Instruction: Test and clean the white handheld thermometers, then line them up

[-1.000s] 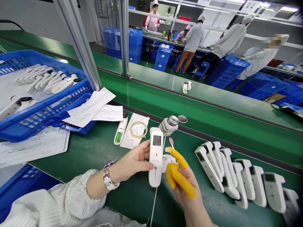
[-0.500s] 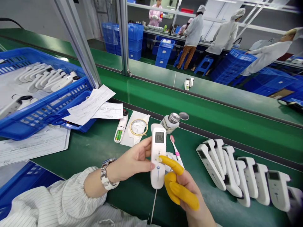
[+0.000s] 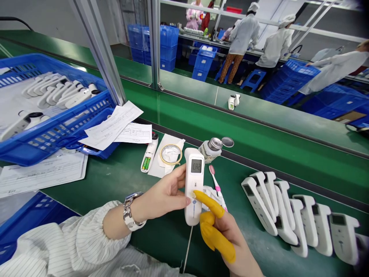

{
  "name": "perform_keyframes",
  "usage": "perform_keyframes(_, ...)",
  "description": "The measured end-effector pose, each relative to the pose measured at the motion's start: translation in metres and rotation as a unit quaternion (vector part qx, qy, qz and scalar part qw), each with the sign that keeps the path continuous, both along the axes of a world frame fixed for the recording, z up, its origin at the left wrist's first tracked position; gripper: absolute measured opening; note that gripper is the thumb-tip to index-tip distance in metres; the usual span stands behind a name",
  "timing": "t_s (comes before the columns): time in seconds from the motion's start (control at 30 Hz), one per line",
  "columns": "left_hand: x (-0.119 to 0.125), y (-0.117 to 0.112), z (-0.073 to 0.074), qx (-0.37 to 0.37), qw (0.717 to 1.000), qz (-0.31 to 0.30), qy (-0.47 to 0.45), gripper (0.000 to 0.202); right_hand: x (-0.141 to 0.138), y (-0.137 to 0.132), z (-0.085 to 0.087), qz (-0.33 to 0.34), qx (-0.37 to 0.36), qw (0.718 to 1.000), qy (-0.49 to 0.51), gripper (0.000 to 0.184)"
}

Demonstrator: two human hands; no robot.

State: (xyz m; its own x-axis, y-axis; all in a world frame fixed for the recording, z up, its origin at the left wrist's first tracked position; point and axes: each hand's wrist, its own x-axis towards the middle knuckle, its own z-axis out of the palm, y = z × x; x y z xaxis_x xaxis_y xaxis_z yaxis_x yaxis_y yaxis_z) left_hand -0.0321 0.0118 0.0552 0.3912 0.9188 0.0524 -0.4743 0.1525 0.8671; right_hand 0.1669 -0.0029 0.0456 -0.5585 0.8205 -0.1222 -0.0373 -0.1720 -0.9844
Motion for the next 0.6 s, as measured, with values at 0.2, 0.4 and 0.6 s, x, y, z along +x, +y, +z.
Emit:
perform_keyframes(0.2,0.0001,0.0,0.0008,0.012,1.0,0.017,0.011,0.064,0.0026,0.0,-0.0051,0.004,0.009,0.999,-0.045,0.036)
perform_keyframes(0.4,0.0006,0.0002,-0.0003,0.015,0.999,0.026,0.01,0.061,0.0015,0.0025,-0.004,0.023,-0.008,0.998,-0.065,0.045)
perform_keyframes(0.6,0.001,-0.0002,-0.0005,0.011,0.999,0.033,0.026,0.059,0.0006,0.0026,-0.0034,0.033,-0.013,0.997,-0.062,0.043)
